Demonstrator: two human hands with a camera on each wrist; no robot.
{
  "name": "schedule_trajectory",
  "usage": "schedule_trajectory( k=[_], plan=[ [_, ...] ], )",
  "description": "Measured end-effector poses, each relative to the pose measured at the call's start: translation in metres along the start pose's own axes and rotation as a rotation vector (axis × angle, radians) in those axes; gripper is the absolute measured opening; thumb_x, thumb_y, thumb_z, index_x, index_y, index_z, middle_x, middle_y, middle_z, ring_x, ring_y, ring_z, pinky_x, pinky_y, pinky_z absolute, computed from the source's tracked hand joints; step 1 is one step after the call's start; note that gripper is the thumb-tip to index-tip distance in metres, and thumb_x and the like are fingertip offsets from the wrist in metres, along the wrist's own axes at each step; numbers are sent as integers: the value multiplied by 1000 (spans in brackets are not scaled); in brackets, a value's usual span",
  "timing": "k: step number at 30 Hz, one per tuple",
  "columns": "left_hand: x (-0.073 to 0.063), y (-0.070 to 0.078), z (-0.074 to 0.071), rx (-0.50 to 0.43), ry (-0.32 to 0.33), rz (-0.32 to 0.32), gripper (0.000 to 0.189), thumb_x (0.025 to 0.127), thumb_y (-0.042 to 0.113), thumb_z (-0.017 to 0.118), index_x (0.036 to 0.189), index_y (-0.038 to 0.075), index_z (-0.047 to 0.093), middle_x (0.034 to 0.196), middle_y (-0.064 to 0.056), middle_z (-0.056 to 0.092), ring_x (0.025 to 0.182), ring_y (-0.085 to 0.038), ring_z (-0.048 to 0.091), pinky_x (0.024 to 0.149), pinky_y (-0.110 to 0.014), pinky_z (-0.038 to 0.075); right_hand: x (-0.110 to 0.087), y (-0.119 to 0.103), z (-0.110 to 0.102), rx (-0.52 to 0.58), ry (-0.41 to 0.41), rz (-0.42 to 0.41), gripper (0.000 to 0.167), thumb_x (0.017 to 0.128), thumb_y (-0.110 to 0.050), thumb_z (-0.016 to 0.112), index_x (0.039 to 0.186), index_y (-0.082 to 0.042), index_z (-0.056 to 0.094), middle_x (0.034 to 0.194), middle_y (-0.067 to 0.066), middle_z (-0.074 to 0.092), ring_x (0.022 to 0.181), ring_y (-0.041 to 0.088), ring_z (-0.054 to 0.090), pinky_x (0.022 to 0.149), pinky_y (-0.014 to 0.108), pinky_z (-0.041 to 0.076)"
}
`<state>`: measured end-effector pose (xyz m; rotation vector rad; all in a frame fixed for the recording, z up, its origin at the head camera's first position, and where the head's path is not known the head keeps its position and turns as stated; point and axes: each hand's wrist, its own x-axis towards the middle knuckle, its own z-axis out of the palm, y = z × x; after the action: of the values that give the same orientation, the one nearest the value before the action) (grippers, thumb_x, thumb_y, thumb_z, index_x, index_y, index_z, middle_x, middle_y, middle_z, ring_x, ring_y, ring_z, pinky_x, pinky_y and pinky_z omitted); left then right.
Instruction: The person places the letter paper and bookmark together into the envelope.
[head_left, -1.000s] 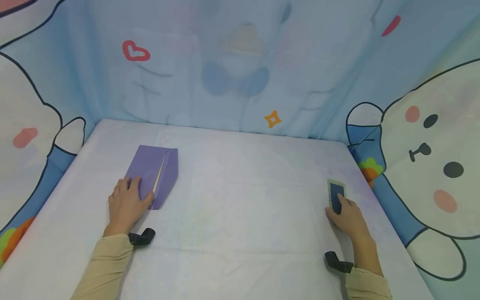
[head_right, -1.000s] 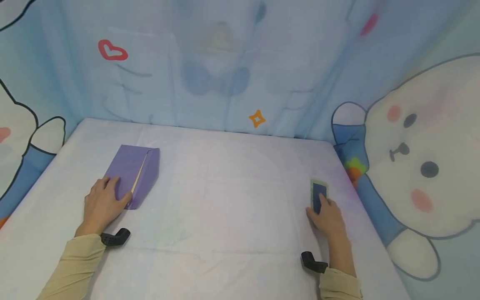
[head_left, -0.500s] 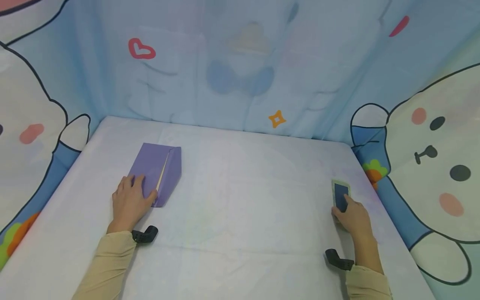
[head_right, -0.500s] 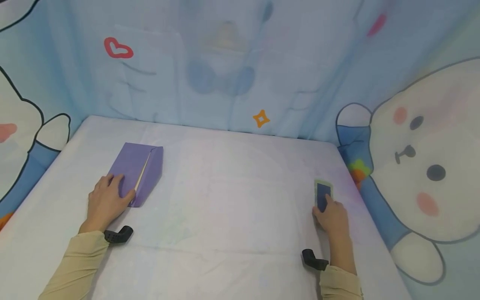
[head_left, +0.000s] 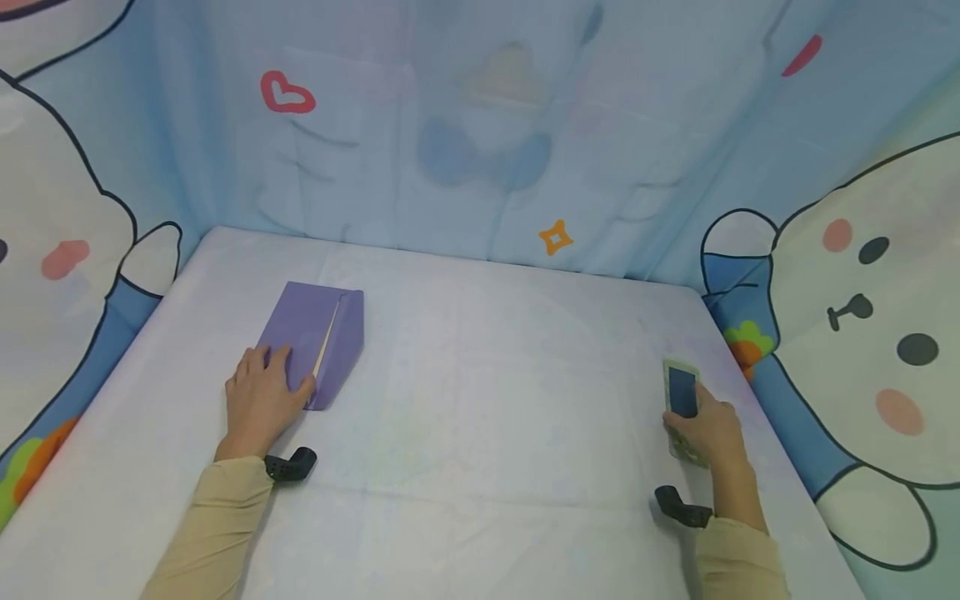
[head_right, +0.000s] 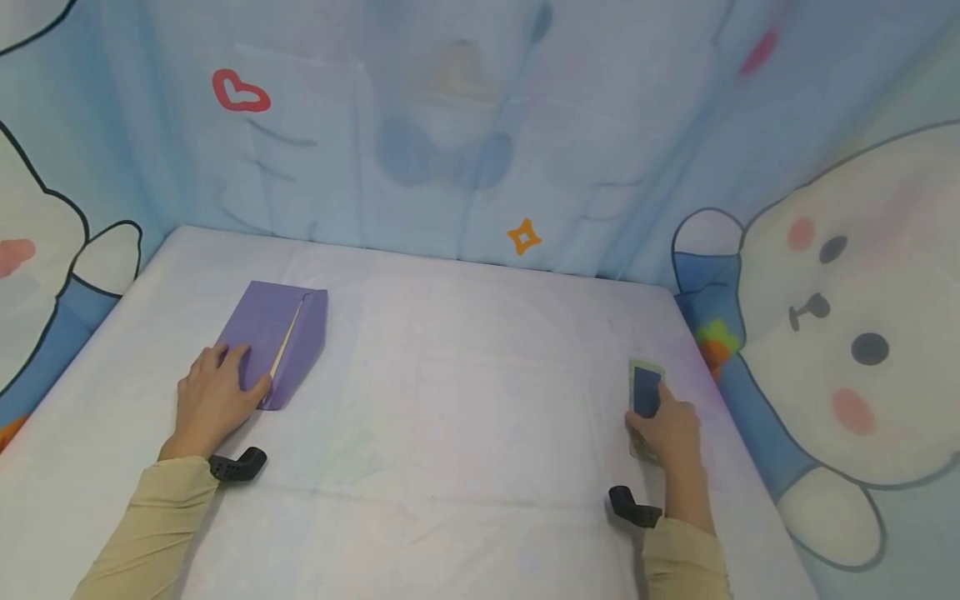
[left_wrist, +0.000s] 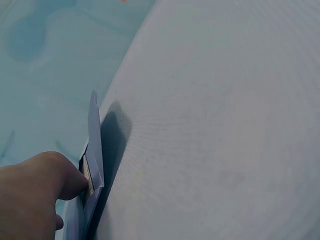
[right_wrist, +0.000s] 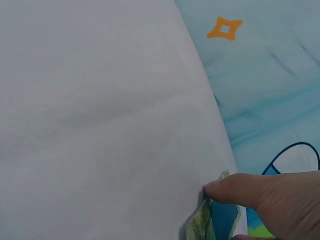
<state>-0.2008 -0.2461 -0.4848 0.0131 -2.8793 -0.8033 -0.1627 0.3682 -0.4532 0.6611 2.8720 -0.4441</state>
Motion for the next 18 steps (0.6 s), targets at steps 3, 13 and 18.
schedule_trajectory(
  k=[3, 13, 18],
  plan=[
    [0, 0, 0, -2, -1, -1, 65, 87, 33, 57, 137, -5, 42, 142, -35, 31, 133, -56, 23, 99, -68, 23, 6, 3, -6, 21, -45, 22, 104, 85, -43, 63, 149, 2, -6, 142, 46, 15, 128, 61, 21, 103, 68, 25],
    [1, 1, -2, -12, -3, 1, 63, 87, 32, 57, 136, -5, 42, 142, -35, 31, 133, -56, 22, 99, -68, 22, 19, 3, -18, 107, -191, 99, 109, 84, -48, 64, 146, 10, -5, 145, 42, 11, 131, 55, 21, 108, 65, 21],
    [1, 1, -2, -20, 5, 6, 62, 87, 31, 57, 136, -5, 43, 141, -35, 32, 133, -56, 23, 98, -68, 23, 15, -1, -19, 135, -151, 120, 106, 83, -43, 68, 148, 6, 0, 146, 41, 11, 132, 56, 20, 107, 65, 22]
  ],
)
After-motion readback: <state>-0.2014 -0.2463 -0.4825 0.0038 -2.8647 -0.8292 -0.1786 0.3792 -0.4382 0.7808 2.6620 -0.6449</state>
